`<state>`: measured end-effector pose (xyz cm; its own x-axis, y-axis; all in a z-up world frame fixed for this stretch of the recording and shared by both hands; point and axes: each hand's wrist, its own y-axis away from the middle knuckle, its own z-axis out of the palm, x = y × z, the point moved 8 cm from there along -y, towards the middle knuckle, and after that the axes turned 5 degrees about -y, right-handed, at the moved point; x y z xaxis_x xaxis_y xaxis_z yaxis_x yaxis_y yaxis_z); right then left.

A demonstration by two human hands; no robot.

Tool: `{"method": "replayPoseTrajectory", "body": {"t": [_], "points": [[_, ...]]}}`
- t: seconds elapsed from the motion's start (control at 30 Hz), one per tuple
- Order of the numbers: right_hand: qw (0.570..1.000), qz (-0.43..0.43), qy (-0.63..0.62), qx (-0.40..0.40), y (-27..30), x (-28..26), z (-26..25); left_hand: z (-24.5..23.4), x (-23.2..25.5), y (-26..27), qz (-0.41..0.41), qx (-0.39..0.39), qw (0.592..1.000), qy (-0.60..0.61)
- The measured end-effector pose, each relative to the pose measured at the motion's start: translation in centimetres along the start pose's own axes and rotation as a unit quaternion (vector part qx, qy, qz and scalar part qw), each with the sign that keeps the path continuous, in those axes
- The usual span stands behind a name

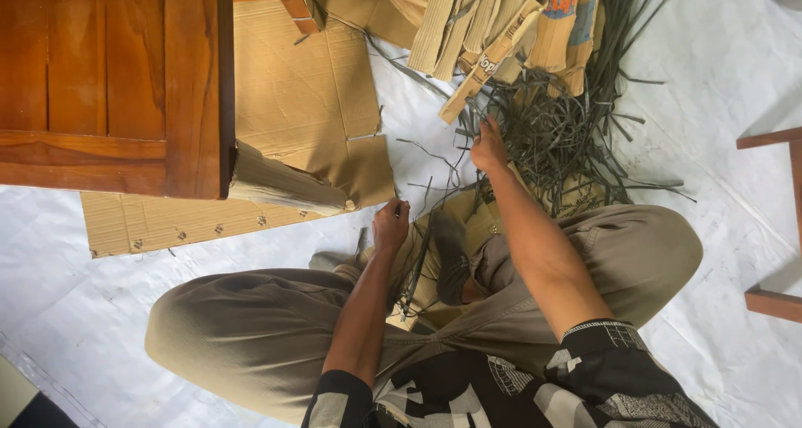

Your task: Wrapping a wooden table leg with protective paper and tying it with plastic strips.

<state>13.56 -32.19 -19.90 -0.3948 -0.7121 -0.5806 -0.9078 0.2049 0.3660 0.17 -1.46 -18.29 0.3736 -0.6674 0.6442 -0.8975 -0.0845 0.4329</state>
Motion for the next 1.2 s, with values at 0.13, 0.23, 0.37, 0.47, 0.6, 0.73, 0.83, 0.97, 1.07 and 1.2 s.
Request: {"method": "replayPoseTrajectory", "body": {"t": [0.13,0.23,0.37,0.47,0.6,0.73,0.83,0.97,1.07,1.2], "points": [[0.998,-0.045,0.0,0.04,2.5,-2.9,0.1,-0.9,0.9,0.0,-0.004,0.011,1.0,0.015],[0.974,-0.19,-0.012,0.12,8.2,-10.4,-1.6,-1.1,1.6,-0.6,0.006,0.03,0.999,0.045],[0.915,-0.391,-0.025,0.102,10.3,-12.7,5.0,-3.9,4.0,-1.2,0.019,0.085,0.979,0.186],[0.886,-0.46,-0.003,0.047,14.6,-16.8,6.4,-5.1,3.1,-2.1,-0.035,0.09,0.952,0.29],[0.896,-0.444,-0.008,0.006,17.6,-19.5,5.5,-7.3,1.6,-2.6,-0.105,0.158,0.918,0.348],[0.925,-0.379,-0.031,-0.022,15.5,-16.9,6.7,-7.9,0.7,-2.7,-0.117,0.169,0.912,0.356],[0.946,-0.321,-0.019,-0.044,15.1,-16.6,6.0,-8.6,1.2,-2.4,-0.107,0.175,0.913,0.353],[0.93,-0.366,-0.039,-0.02,14.5,-18.9,6.3,-8.9,1.4,-2.2,-0.09,0.159,0.932,0.312],[0.939,-0.311,-0.125,-0.077,14.1,-20.7,8.0,-8.6,0.6,-2.6,-0.091,0.144,0.942,0.29],[0.933,-0.206,-0.246,-0.161,12.2,-20.3,11.3,-12.3,2.9,0.5,-0.069,0.162,0.949,0.261]]}}
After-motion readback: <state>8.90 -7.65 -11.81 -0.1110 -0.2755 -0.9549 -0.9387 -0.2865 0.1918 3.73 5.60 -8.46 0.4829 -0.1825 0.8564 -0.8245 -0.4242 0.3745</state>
